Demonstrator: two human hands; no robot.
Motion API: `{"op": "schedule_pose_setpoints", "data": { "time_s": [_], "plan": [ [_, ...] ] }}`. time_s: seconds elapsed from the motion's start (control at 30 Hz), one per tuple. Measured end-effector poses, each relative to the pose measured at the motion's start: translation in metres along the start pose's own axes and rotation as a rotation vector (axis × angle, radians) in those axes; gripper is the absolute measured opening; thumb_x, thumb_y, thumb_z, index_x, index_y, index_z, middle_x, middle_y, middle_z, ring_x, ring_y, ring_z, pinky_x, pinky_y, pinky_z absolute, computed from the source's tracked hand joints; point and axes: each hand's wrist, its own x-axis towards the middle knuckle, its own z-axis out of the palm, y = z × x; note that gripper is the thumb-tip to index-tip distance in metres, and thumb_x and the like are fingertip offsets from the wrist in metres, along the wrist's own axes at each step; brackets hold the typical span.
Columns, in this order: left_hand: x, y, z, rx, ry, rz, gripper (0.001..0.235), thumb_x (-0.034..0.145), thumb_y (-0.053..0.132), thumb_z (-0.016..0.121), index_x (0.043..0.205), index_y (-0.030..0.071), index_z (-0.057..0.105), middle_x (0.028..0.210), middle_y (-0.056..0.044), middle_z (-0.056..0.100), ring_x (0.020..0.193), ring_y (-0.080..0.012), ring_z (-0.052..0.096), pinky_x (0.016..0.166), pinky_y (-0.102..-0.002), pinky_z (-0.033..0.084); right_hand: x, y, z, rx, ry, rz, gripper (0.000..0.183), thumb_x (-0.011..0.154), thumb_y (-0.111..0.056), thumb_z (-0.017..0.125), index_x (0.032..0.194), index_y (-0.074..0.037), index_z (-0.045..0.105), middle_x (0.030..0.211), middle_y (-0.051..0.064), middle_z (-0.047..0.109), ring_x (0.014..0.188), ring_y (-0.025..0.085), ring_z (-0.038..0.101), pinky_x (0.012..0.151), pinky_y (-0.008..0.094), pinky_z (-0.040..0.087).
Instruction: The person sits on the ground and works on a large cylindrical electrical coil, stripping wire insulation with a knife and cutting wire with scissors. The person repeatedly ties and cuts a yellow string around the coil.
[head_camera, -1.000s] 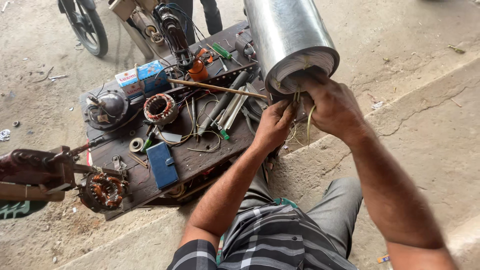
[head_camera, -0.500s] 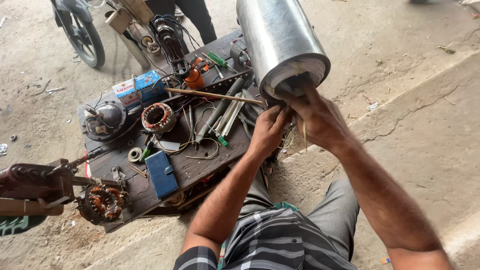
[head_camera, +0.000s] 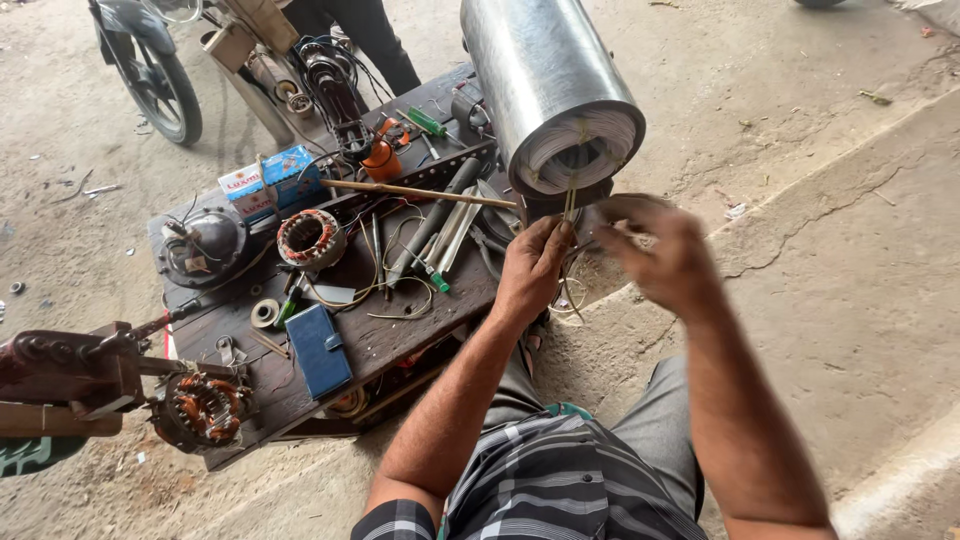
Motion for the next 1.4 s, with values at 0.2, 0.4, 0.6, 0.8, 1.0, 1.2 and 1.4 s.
{"op": "schedule_pose_setpoints", "data": {
  "time_s": [0.2,0.4,0.6,0.8,1.0,1.2,1.4],
  "plan": [
    [-0.002,-0.006,-0.004,0.012,0.02,0.027,0.034,0.109,0.031,0.051,0.108,0.002,0.068,0.089,-0.006,0.065,0.083,-0.0143,0.062,0.073,-0.032,0.054,0.008,0.036,0.075,0.015,0.222,0.171,0.013,0.099,-0.02,0.074,0.099,-0.008,0.076,0.084,0.005,0.078,0.069,0.012,0.073,0.062,0.03,0.06],
    [-0.008,-0.007,-0.004,-0.11,0.0,0.048,0.032,0.11,0.03,0.052,0.112,0.002,0.068,0.096,-0.005,0.068,0.091,-0.0125,0.067,0.083,-0.032,0.059,0.0,0.03,0.062,0.451,0.32,0.046,0.012,0.109,-0.015,0.062,0.108,-0.01,0.073,0.084,0.001,0.074,0.068,0.008,0.072,0.058,0.024,0.062],
    [-0.024,0.012,-0.007,0.314,0.025,0.083,0.026,0.105,0.026,0.059,0.101,0.002,0.069,0.067,-0.006,0.063,0.057,-0.0161,0.059,0.054,-0.035,0.047,0.0,0.02,0.052,0.067,0.144,-0.332,0.024,0.1,-0.008,0.061,0.12,-0.015,0.073,0.123,0.011,0.068,0.109,0.02,0.066,0.086,0.035,0.062],
    [-0.024,0.035,-0.024,0.375,-0.156,0.107,0.027,0.099,0.029,0.064,0.096,0.003,0.074,0.065,-0.008,0.068,0.053,-0.0148,0.062,0.051,-0.033,0.049,-0.013,0.034,0.054,-0.229,0.181,-0.378,0.021,0.105,-0.019,0.063,0.117,-0.007,0.074,0.104,0.004,0.07,0.095,0.015,0.065,0.079,0.033,0.055],
    [-0.006,0.021,-0.039,-0.039,0.067,0.091,0.03,0.107,0.026,0.058,0.116,0.004,0.076,0.095,-0.005,0.077,0.076,-0.0094,0.066,0.065,-0.024,0.052,-0.03,0.047,0.086,0.469,0.208,0.18,0.03,0.111,-0.029,0.058,0.095,-0.009,0.074,0.086,-0.001,0.065,0.074,0.009,0.057,0.064,0.025,0.049],
    [0.013,0.004,-0.023,-0.232,-0.089,0.088,0.025,0.109,0.007,0.059,0.131,0.0,0.067,0.107,-0.009,0.075,0.092,-0.0091,0.067,0.08,-0.024,0.056,-0.02,0.057,0.078,0.987,0.068,0.533,0.028,0.106,-0.025,0.059,0.086,-0.01,0.07,0.07,-0.001,0.053,0.057,0.008,0.042,0.051,0.024,0.033],
    [0.032,0.004,-0.017,-0.366,-0.332,-0.148,0.035,0.11,0.009,0.051,0.143,0.004,0.059,0.115,-0.008,0.072,0.091,-0.0097,0.066,0.081,-0.027,0.059,-0.001,0.061,0.058,1.011,-0.081,0.722,0.021,0.097,-0.033,0.058,0.085,-0.016,0.063,0.07,-0.002,0.057,0.059,0.01,0.049,0.051,0.027,0.041]
  ]
}}
